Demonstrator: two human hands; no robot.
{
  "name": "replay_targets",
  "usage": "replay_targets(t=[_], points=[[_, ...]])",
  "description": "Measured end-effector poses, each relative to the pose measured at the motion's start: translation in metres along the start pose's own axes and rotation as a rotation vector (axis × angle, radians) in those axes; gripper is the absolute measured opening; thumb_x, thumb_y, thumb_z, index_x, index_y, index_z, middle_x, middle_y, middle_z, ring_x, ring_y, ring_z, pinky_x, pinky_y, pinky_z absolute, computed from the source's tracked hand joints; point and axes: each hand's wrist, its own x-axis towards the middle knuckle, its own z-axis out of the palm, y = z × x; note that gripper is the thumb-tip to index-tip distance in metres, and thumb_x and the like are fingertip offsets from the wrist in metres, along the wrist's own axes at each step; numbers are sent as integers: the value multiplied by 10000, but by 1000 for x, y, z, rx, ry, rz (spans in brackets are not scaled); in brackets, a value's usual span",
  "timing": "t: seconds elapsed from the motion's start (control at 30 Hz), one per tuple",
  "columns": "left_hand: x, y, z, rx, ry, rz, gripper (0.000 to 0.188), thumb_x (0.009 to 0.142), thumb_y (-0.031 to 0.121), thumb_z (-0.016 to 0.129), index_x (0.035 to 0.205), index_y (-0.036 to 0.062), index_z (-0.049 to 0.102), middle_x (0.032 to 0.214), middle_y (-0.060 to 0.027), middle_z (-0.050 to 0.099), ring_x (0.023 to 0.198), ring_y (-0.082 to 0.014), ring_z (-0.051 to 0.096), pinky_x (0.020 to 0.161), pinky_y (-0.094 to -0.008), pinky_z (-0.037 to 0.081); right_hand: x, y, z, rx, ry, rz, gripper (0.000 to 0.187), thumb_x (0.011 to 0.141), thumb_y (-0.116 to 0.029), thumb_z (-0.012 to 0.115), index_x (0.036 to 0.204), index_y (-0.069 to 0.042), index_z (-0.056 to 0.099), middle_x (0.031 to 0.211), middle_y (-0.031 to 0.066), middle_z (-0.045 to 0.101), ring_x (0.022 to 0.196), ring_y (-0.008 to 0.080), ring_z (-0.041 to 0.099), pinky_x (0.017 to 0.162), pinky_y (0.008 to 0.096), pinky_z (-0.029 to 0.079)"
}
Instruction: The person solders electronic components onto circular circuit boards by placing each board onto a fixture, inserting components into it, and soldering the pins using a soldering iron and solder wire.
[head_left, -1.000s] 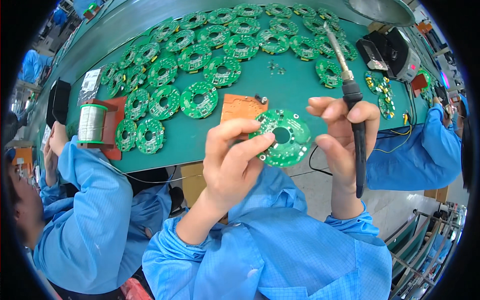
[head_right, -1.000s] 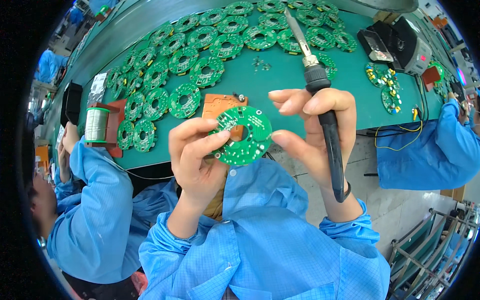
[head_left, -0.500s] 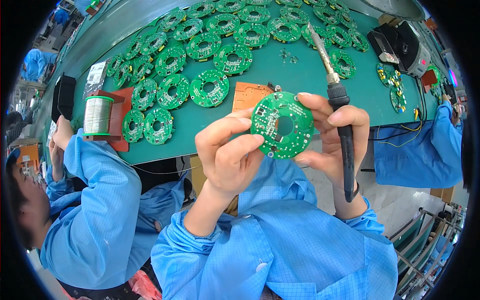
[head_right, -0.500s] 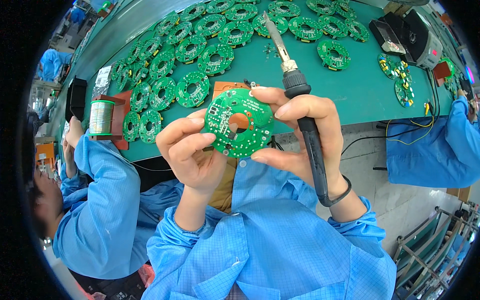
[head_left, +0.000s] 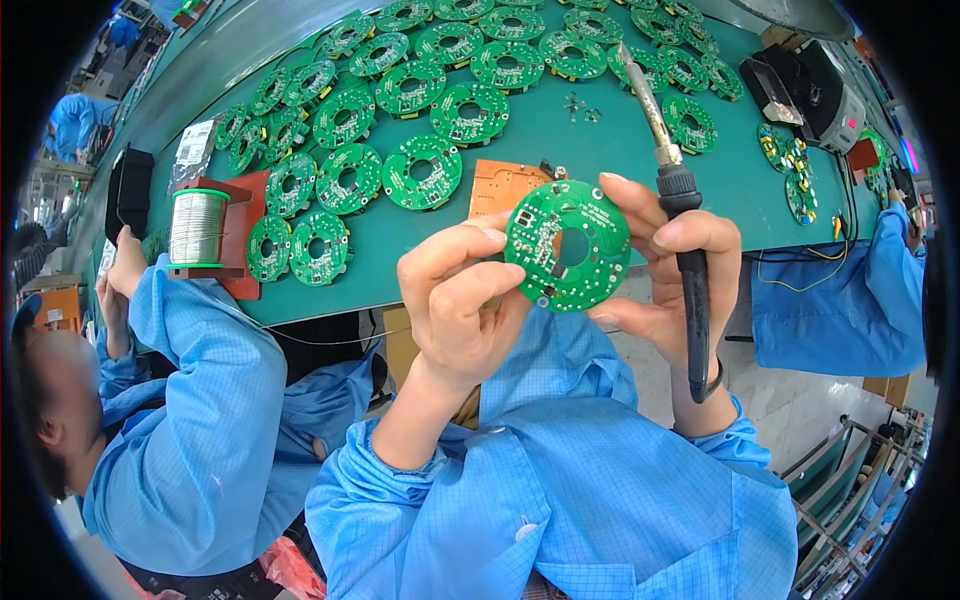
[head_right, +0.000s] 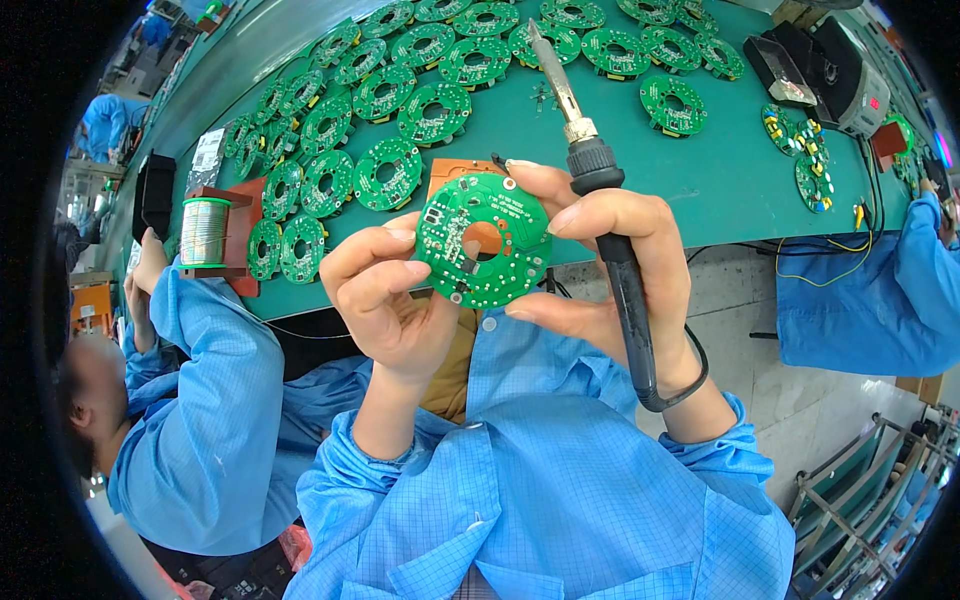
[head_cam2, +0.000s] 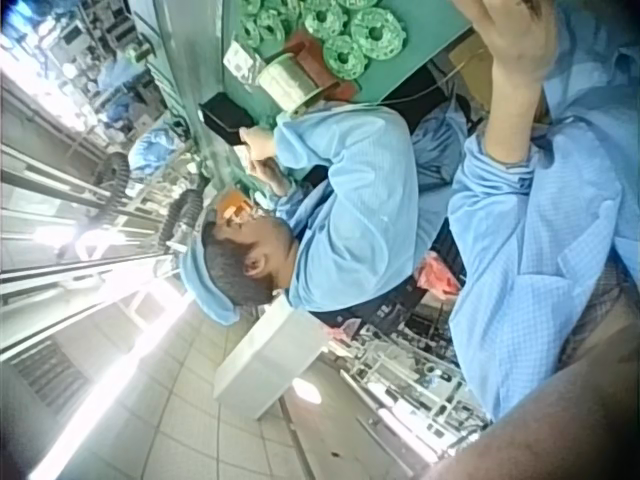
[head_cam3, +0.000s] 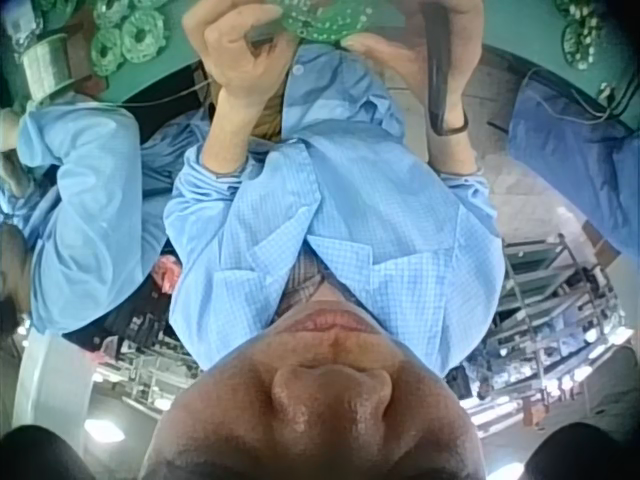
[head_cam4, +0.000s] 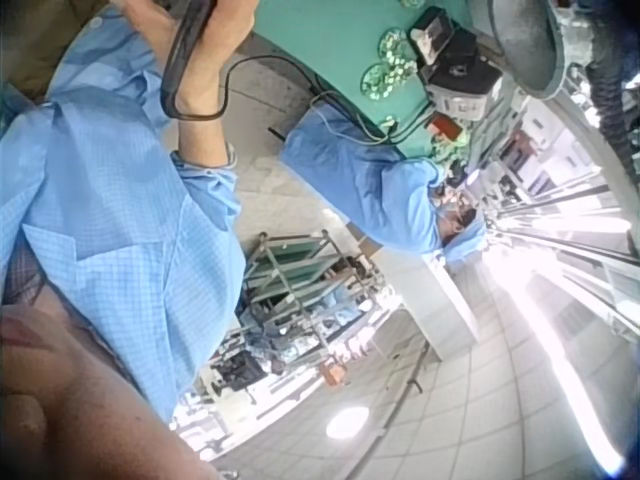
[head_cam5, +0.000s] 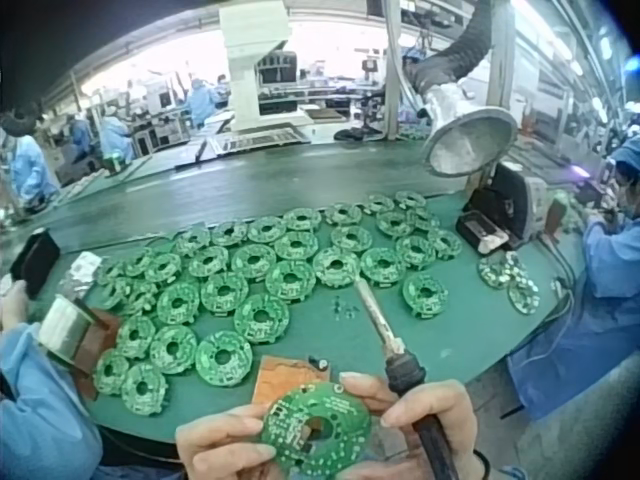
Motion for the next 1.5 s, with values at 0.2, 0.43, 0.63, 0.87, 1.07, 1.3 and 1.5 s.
replay_targets(t=[0.2, 0.43, 0.63, 0.87, 1.07, 1.3, 1.5], points=[[-1, -1, 0, -15, -3, -9, 474, 627, -176, 713, 979, 56, 497, 1057, -135, 456, 927, -305, 621, 783, -382, 571, -1, 2, 0, 14, 1, -5, 673, 642, -95, 848, 1141, -96, 396, 1295, 325, 458, 1187, 381, 519, 954, 481, 468], [-4, -2, -1, -32, 5, -14, 477, 624, -172, 720, 976, 55, 491, 1052, -132, 457, 924, -302, 623, 782, -380, 570, -1, 4, 1, 0, -8, -14, 673, 636, -95, 850, 1134, -96, 398, 1285, 324, 468, 1180, 380, 525, 952, 482, 472], [-3, -3, 0, -22, -14, -27, 470, 622, -166, 726, 963, 56, 492, 1050, -127, 449, 933, -292, 615, 787, -373, 570, -2, 6, -1, -1, 1, -26, 675, 628, -88, 853, 1127, -97, 399, 1277, 322, 476, 1179, 377, 527, 950, 478, 475], [-4, -3, 1, -5, -38, -18, 441, 618, -171, 710, 936, 49, 498, 1055, -131, 447, 937, -295, 613, 776, -358, 572, -3, 7, -3, -6, 0, -21, 676, 624, -86, 855, 1124, -93, 400, 1272, 318, 481, 1176, 374, 531, 958, 473, 471], [-3, -2, 1, -12, -47, -11, 414, 618, -172, 704, 920, 33, 507, 1074, -146, 441, 936, -307, 614, 752, -354, 572, -4, 6, -3, 29, 13, 18, 679, 628, -98, 855, 1128, -90, 396, 1275, 314, 482, 1170, 372, 536, 955, 469, 472], [-4, -2, 3, -1, -43, -17, 408, 626, -176, 701, 921, 28, 507, 1071, -148, 439, 931, -304, 611, 745, -349, 570, -4, 6, 2, 112, 78, 14, 600, 669, -78, 822, 1116, -34, 423, 1240, 263, 528, 1187, 349, 521, 960, 448, 481], [-4, -3, 3, 9, -45, -26, 403, 627, -176, 701, 921, 28, 516, 1060, -144, 453, 944, -303, 612, 749, -335, 570, -5, 8, 0, 102, 71, 32, 606, 664, -61, 822, 1121, -32, 425, 1234, 254, 534, 1179, 336, 530, 963, 448, 479]])
